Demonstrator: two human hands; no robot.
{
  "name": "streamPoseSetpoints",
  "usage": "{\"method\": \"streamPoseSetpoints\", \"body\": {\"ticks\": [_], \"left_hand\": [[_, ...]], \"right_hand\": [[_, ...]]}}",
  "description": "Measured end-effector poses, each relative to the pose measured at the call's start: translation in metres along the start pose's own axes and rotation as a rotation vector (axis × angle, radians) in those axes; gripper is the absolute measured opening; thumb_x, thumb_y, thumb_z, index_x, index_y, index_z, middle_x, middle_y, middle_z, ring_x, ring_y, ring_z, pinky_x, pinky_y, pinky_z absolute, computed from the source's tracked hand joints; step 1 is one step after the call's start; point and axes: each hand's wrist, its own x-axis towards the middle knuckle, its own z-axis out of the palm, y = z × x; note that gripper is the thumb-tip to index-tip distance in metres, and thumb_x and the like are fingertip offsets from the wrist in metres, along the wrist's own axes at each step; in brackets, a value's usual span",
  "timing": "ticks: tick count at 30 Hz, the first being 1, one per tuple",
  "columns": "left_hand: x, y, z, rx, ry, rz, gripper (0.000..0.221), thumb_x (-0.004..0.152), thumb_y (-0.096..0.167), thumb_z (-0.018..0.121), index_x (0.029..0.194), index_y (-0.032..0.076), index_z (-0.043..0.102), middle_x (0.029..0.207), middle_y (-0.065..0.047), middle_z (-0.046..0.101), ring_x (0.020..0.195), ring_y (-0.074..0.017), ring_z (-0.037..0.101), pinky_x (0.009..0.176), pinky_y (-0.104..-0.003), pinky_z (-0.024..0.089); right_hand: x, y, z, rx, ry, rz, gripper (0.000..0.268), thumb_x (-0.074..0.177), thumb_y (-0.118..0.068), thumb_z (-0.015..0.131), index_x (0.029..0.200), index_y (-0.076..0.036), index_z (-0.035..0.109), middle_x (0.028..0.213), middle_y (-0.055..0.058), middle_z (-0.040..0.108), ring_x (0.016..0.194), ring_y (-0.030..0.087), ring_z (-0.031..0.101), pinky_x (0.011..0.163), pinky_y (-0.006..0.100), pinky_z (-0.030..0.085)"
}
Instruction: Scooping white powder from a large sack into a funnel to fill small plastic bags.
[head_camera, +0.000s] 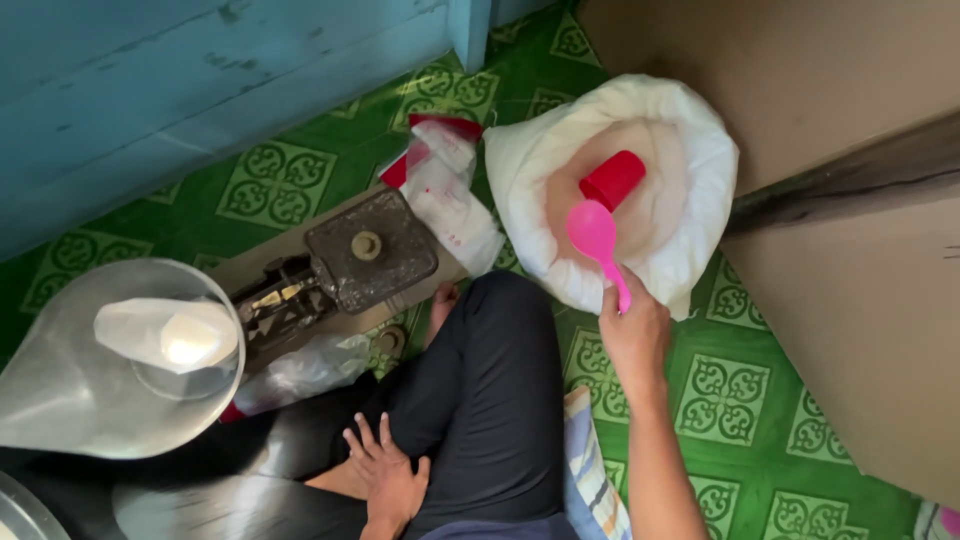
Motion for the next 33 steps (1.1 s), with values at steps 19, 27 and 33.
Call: {"method": "streamPoseSetpoints", "body": {"ticks": [19, 27, 33], "left_hand": [[0.0, -0.005, 0.01, 0.039, 0.022, -0.015, 0.106, 0.07, 0.041, 0.066, 0.15, 0.0, 0.008, 0.158, -0.032, -0.015, 0.142, -0.0564, -0.013, 0.108, -0.063, 0.008], [0.001, -0.007, 0.014, 0.031, 0.079, -0.003, 0.106, 0.069, 0.042, 0.065, 0.15, 0.001, 0.011, 0.159, -0.03, -0.011, 0.142, -0.0556, -0.008, 0.108, -0.062, 0.011], [0.0, -0.005, 0.009, 0.01, 0.117, 0.049, 0.109, 0.067, 0.039, 0.067, 0.15, 0.0, 0.008, 0.158, -0.032, -0.012, 0.141, -0.0578, -0.009, 0.108, -0.064, 0.009]], "right_hand": [[0.035, 0.016, 0.065, -0.007, -0.161, 0.08, 0.036, 0.089, -0.013, 0.05, 0.121, -0.003, 0.063, 0.086, 0.027, 0.069, 0.077, 0.049, 0.064, 0.07, 0.052, 0.051], [0.023, 0.008, 0.032, 0.118, -0.061, 0.075, 0.037, 0.089, -0.009, 0.054, 0.124, -0.003, 0.064, 0.095, 0.023, 0.072, 0.077, 0.039, 0.069, 0.07, 0.043, 0.055], [0.013, 0.036, 0.039, 0.205, -0.009, 0.07, 0.036, 0.088, -0.011, 0.056, 0.121, -0.003, 0.065, 0.093, 0.02, 0.073, 0.076, 0.036, 0.07, 0.069, 0.042, 0.055]]}}
